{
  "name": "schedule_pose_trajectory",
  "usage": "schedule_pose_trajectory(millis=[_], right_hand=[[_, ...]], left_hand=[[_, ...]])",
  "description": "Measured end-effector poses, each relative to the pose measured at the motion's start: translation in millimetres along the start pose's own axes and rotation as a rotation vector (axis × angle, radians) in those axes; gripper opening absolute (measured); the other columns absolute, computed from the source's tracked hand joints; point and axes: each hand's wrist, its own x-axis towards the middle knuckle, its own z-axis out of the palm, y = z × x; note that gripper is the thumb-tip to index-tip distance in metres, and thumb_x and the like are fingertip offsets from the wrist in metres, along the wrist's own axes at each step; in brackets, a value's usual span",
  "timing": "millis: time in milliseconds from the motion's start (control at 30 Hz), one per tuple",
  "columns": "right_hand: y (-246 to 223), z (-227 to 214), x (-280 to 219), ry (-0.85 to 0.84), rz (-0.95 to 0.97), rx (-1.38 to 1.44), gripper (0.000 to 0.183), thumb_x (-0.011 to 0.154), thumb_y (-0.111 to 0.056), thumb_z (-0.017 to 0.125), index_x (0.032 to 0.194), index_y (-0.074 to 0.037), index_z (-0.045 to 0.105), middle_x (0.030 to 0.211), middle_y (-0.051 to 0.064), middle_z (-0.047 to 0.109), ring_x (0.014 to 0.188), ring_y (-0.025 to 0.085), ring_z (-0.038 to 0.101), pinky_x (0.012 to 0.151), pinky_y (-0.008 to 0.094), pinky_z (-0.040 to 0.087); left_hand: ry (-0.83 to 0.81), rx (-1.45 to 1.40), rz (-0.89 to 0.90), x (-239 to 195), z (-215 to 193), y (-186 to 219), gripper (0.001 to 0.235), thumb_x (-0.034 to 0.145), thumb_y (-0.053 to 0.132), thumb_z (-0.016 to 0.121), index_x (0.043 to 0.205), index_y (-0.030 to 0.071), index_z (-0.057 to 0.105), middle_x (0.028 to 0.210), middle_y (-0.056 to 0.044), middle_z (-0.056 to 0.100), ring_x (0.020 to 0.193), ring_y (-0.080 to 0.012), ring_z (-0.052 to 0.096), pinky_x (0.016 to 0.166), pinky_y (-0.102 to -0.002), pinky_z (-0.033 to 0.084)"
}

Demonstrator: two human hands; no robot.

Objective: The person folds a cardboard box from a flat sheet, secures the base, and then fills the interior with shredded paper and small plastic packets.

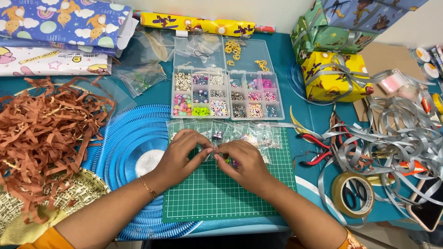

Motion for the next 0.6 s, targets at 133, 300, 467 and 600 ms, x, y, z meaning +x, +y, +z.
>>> schedule_pose_trajectory(millis=[133,300,467,600], right_hand=[[-0.5,1.1,0.6,-0.007,0.016,0.031,0.008,0.092,-0.005,0.073,0.100,-0.005,0.074,0.089,0.013,0.079,0.077,0.032,0.077,0.070,0.043,0.061],[4.6,6.3,-3.8,0.000,-0.012,-0.039,0.013,0.094,-0.009,0.071,0.106,-0.002,0.074,0.093,0.017,0.078,0.086,0.036,0.077,0.076,0.046,0.061],[1.8,3.4,1.3,-0.038,-0.035,-0.098,0.014,0.093,-0.004,0.069,0.106,-0.004,0.073,0.093,0.014,0.077,0.086,0.034,0.077,0.076,0.043,0.062],[3.2,5.0,-2.7,-0.050,-0.066,-0.192,0.007,0.095,-0.005,0.068,0.101,-0.005,0.070,0.087,0.010,0.074,0.080,0.032,0.076,0.070,0.042,0.062]], left_hand=[[0.000,-0.020,-0.004,0.0,-0.4,2.5,0.010,0.093,0.008,0.072,0.103,0.011,0.071,0.086,-0.004,0.074,0.085,-0.0269,0.075,0.096,-0.053,0.051],[-0.008,-0.051,-0.016,2.2,-1.3,4.8,0.008,0.094,0.009,0.071,0.102,0.010,0.070,0.085,-0.005,0.073,0.084,-0.0296,0.075,0.091,-0.052,0.054],[-0.001,-0.074,-0.020,2.8,-1.8,4.9,0.010,0.094,0.008,0.070,0.104,0.009,0.069,0.087,-0.006,0.072,0.084,-0.0306,0.074,0.086,-0.049,0.055],[-0.001,-0.056,0.002,2.5,-1.1,8.6,0.015,0.094,0.008,0.071,0.108,0.007,0.066,0.089,-0.009,0.072,0.084,-0.0319,0.073,0.085,-0.049,0.056]])
